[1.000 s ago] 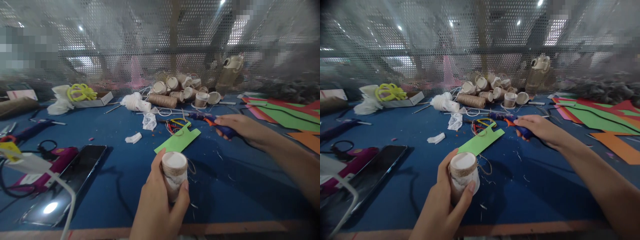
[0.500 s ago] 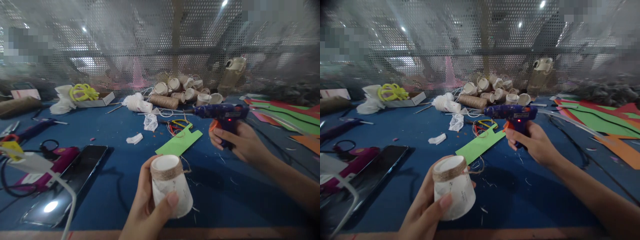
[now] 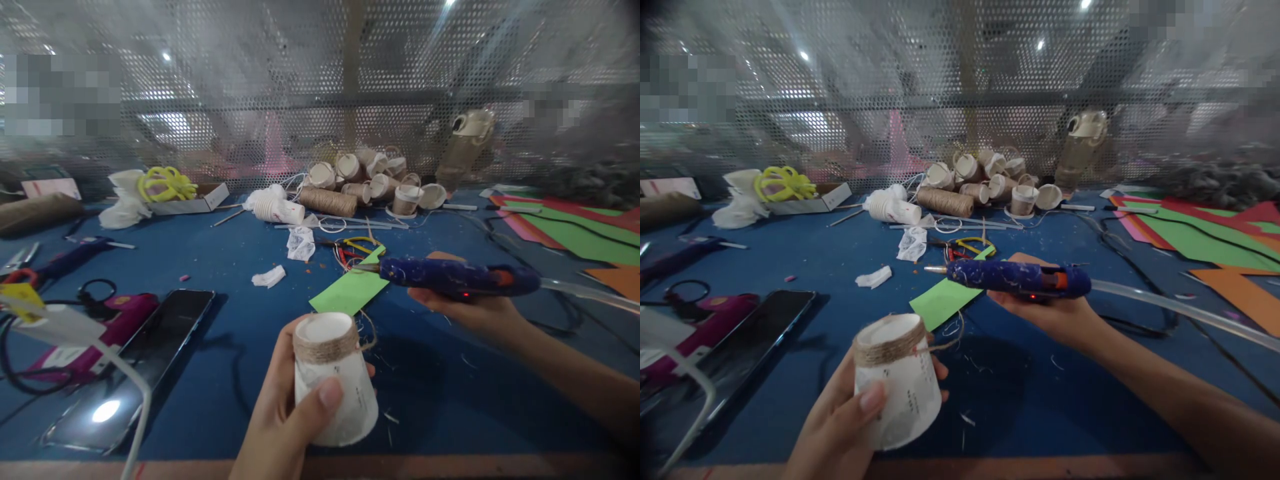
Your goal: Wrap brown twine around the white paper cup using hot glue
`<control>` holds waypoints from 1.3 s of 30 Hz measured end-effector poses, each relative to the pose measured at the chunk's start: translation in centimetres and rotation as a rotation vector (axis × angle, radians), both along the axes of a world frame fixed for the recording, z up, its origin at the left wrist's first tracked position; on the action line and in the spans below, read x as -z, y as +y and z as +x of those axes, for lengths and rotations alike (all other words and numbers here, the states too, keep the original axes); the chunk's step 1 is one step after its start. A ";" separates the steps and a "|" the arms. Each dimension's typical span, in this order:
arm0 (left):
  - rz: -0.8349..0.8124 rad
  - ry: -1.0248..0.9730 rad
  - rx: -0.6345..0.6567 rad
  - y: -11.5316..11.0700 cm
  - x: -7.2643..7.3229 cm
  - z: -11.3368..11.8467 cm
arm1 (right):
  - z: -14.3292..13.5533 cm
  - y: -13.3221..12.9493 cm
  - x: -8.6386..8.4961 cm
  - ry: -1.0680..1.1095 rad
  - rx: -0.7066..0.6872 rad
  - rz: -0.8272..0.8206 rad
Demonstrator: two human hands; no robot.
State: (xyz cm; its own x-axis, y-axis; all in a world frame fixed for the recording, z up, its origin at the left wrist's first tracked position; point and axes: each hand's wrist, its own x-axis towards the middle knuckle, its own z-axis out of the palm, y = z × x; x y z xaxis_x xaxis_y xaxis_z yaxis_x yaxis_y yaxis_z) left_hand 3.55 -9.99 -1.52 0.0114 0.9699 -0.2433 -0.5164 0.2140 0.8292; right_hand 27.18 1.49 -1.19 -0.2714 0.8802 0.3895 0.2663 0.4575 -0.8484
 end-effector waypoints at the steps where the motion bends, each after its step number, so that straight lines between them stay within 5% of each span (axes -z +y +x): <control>1: 0.008 0.005 -0.019 0.0 -0.1 0.0 | 0.2 0.0 0.0 -0.045 -0.047 0.065; 5: 0.005 0.002 -0.084 0.2 -0.1 0.0 | 0.6 -0.1 0.2 -0.162 -0.168 0.235; 15: 0.002 -0.062 -0.071 0.9 0.1 -0.4 | 0.0 -0.6 -0.5 -0.130 -0.368 0.312; 29: -0.028 0.093 -0.129 0.6 -0.2 0.2 | -0.3 -1.0 -0.7 -0.218 -0.269 0.340; 39: 0.076 0.297 -0.303 0.7 0.5 1.8 | -0.1 -1.6 -0.9 -0.304 -0.202 0.418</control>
State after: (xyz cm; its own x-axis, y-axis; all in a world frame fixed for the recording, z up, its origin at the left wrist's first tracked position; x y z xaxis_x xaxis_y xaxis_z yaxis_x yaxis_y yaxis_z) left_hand 5.38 -9.33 -2.07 -0.3364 0.9340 -0.1207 -0.2833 0.0218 0.9588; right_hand 27.10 -0.10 -0.33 -0.5732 0.5865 0.5723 0.3428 0.8060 -0.4826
